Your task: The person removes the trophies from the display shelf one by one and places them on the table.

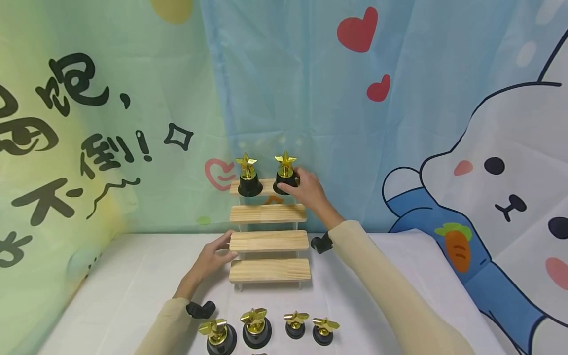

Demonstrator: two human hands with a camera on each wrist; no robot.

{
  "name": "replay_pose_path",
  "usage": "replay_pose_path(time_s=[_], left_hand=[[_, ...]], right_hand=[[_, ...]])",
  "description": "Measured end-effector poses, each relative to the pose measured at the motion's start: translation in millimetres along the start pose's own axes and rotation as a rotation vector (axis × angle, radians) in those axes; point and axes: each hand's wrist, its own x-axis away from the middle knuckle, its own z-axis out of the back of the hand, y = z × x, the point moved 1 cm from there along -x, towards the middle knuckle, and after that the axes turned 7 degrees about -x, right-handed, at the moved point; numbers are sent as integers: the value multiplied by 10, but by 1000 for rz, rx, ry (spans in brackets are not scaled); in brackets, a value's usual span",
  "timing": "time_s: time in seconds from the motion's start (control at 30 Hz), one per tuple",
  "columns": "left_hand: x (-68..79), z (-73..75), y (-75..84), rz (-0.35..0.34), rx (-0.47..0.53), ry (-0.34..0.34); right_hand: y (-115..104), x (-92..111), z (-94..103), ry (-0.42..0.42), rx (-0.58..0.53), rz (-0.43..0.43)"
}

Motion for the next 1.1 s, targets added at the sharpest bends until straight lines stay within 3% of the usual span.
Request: replay_pose_path(time_s=[0.5,0.77,1.1], left_hand=[[-3,-3,21,12,-13,-7],[-4,12,31,5,-11,-6],[-3,13,37,0,-22,-4]], right_hand=[[-116,138,115,-18,-47,-16],[-263,406,158,-82,-64,55],[-449,751,146,-101,-32,221]])
